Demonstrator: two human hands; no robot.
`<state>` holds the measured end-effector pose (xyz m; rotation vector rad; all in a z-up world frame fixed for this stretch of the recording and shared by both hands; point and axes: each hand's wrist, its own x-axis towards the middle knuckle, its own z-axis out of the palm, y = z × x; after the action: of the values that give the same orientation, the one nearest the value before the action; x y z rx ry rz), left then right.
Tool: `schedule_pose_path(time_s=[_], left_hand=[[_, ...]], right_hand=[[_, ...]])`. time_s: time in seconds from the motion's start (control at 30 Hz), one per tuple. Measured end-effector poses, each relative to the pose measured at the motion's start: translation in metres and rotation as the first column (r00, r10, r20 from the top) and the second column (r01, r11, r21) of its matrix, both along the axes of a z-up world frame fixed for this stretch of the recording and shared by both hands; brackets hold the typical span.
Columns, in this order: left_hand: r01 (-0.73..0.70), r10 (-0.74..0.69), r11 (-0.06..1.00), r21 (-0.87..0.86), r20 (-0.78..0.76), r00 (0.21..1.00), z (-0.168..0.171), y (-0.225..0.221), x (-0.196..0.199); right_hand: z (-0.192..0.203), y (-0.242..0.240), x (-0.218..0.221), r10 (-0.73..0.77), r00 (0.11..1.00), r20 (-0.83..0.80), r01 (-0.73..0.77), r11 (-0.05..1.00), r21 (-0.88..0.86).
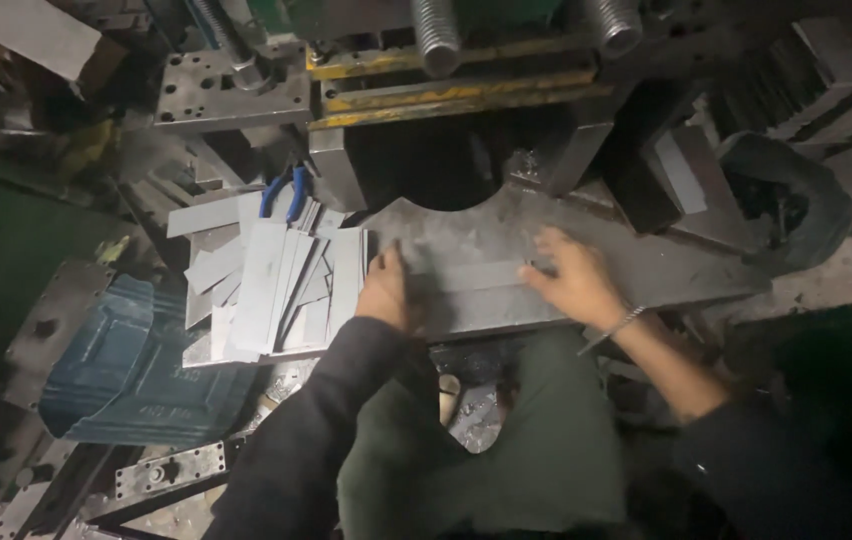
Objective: Feeding metal strips into a stamping machine for processing.
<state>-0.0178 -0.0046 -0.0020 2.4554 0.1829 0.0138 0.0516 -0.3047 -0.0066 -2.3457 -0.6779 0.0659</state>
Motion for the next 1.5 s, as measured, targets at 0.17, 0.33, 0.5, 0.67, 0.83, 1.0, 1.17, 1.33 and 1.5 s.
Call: schedule_pose_path(time_s=[0.17, 0.33, 0.5, 0.67, 0.83, 1.0, 1.17, 1.33, 1.5], left_hand=[[-0.11, 0.091, 0.984, -0.141, -0.137, 0.986, -0.022, 0.011, -0.001], [-0.244, 0.226, 0.964, -0.105, -0.156, 0.962, -0.031, 0.009, 0.013], [-0.301, 0.277, 0.945, -0.124, -0.182, 0.944, -0.045, 0.011, 0.014], [-0.278, 0.248, 0.949, -0.151, -0.191, 0.95, -0.028, 0.007, 0.015], [-0.089, 0.081, 0.996, -0.026, -0.226, 0.971, 0.016, 0.0, 0.01], [0.296, -0.324, 0.855, 0.427, -0.007, 0.946, 0.015, -0.012, 0.008], [0.382, -0.413, 0.772, 0.507, -0.058, 0.909, 0.025, -0.016, 0.008], [0.402, -0.436, 0.747, 0.529, -0.065, 0.897, -0.004, -0.008, 0.014], [0.348, -0.373, 0.833, 0.429, -0.03, 0.928, 0.036, -0.009, 0.003]], right_hand=[[-0.035, -0.023, 0.005, 0.006, 0.822, -0.57, 0.287, 0.859, 0.424], [0.007, -0.012, 0.013, 0.156, 0.653, -0.741, 0.297, 0.848, 0.439], [0.0, -0.013, 0.017, 0.125, 0.639, -0.759, 0.292, 0.874, 0.389], [-0.004, -0.013, 0.02, 0.119, 0.638, -0.761, 0.262, 0.896, 0.359], [0.038, -0.014, 0.014, 0.085, 0.838, -0.539, 0.016, 0.983, 0.181], [0.047, 0.001, 0.008, 0.308, 0.951, -0.008, -0.305, 0.939, -0.16], [0.045, 0.011, 0.011, 0.412, 0.897, 0.159, -0.37, 0.897, -0.24], [0.034, 0.009, 0.018, 0.328, 0.941, -0.086, -0.339, 0.901, -0.272], [0.05, -0.013, 0.026, 0.345, 0.931, -0.12, -0.365, 0.877, -0.313]])
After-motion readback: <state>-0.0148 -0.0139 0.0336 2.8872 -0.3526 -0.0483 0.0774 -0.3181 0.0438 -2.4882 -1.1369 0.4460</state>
